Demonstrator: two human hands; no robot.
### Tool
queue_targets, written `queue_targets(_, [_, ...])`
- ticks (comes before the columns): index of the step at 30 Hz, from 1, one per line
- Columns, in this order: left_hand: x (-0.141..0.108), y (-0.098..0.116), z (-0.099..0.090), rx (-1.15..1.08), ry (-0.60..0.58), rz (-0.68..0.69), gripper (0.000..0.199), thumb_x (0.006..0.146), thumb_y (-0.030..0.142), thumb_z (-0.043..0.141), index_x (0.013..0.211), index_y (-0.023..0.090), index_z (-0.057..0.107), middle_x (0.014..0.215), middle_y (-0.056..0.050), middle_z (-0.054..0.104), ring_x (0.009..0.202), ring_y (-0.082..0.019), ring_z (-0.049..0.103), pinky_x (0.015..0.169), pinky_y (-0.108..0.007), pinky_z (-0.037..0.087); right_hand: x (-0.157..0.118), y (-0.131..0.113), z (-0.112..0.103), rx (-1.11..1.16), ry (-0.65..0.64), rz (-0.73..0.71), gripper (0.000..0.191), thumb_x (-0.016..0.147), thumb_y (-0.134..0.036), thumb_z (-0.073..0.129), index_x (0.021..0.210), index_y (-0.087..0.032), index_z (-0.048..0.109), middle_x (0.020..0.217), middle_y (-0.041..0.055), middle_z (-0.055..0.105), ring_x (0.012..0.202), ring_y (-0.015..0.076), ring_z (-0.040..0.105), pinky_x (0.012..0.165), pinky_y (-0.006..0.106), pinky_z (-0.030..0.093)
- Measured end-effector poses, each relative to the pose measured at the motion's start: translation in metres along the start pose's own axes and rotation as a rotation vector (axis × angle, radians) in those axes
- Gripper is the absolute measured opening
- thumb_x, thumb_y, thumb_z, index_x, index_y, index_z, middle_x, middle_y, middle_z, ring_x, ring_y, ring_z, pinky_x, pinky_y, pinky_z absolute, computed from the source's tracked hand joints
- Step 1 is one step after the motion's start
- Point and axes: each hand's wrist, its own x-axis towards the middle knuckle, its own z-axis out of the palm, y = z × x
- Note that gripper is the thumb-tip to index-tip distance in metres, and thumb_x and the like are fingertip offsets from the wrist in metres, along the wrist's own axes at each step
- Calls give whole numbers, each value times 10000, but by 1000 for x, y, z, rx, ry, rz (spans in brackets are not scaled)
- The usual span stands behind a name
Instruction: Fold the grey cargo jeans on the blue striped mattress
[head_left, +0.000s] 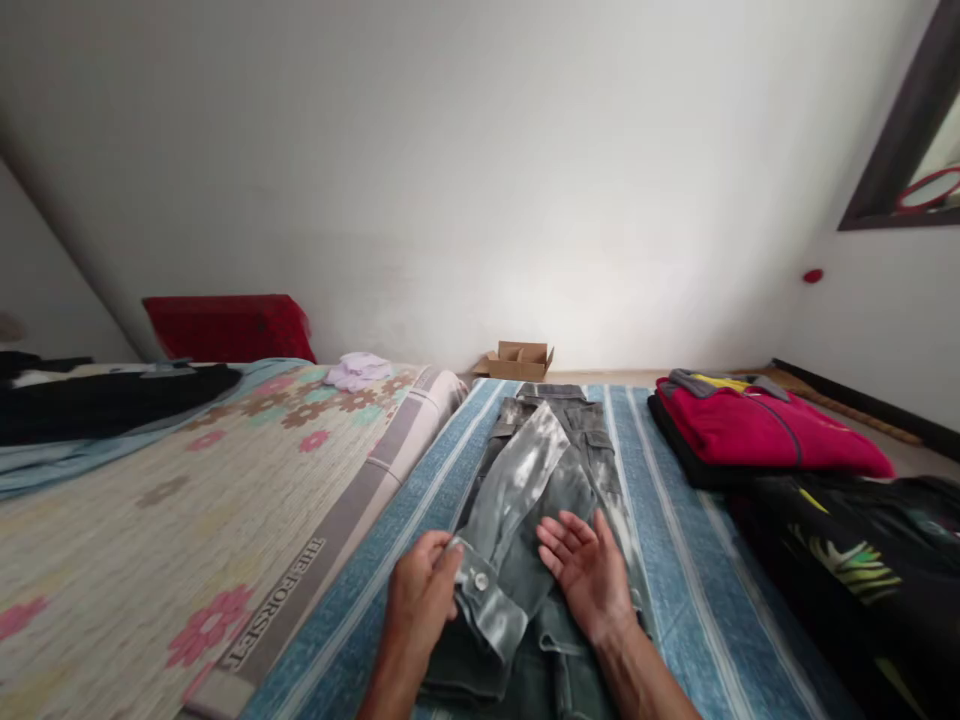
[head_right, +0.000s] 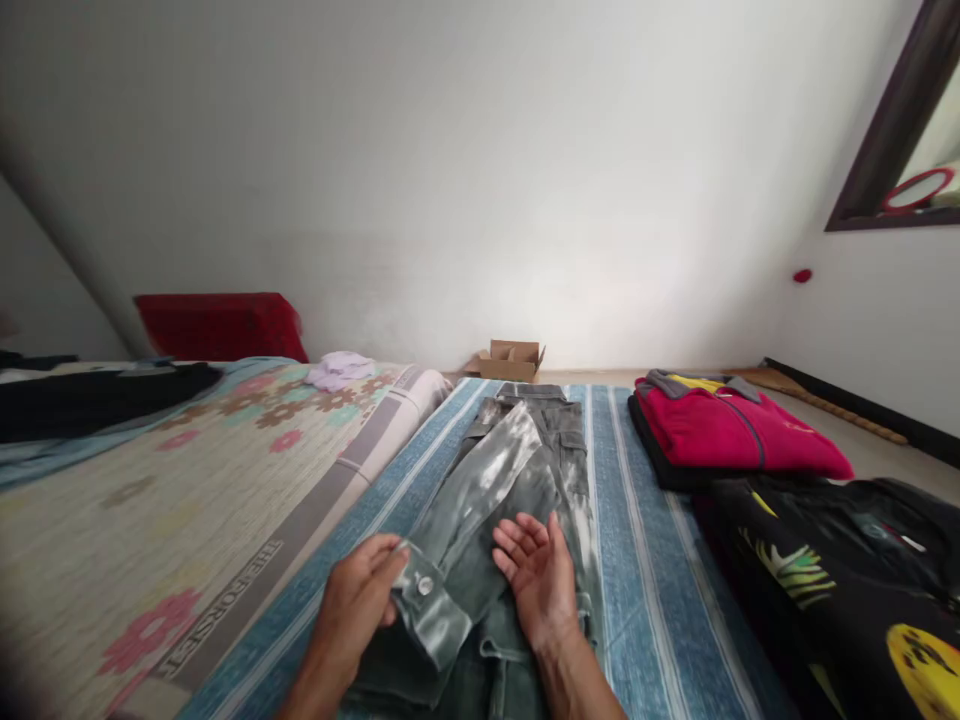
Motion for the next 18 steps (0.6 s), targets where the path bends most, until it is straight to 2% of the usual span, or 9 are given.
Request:
queue_targets(2, [5,-19,-6,7,-4,-70,309,681,454,480,794,174,548,540,23,578,339,-108,427,355,-218,314,-1,1,3,-12,1,-9,369,772,-527,640,851,-166,659,869,99,709,864,226,667,735,323,499])
queue_targets(4, [7,-29,-8,30,-6,-99,306,662,459,478,767,180,543,509,24,568,331,-113,434,347,-217,306,-1,2,4,-27,-6,-19,374,758,-524,656,855,-163,660,866,101,710,854,228,667,728,321,498])
queue_targets(9, [8,-24,-8,21,18,-69,293,694,446,467,785,180,550,560,16,607,335,-103,445,356,-212,312,-4,2,6,-73,-35,-39,380,754,-523,663,868,-160,665,878,101,708,855,227,662,725,315,494])
queue_targets(12, [10,-22,-12,30,-6,-61,302,693,444,468,811,180,555,558,23,605,332,-109,452,362,-219,317,-6,4,8,-123,-41,-56,388,750,-531,662,866,-162,668,882,101,707,849,227,659,723,315,493])
queue_targets(18, [20,-40,-18,280,-99,-99,224,695,400,442,654,191,513,399,58,458,309,-124,453,378,-222,312,-11,11,10,-334,-53,-148,400,717,-530,695,866,-158,682,890,104,701,846,234,651,725,318,486])
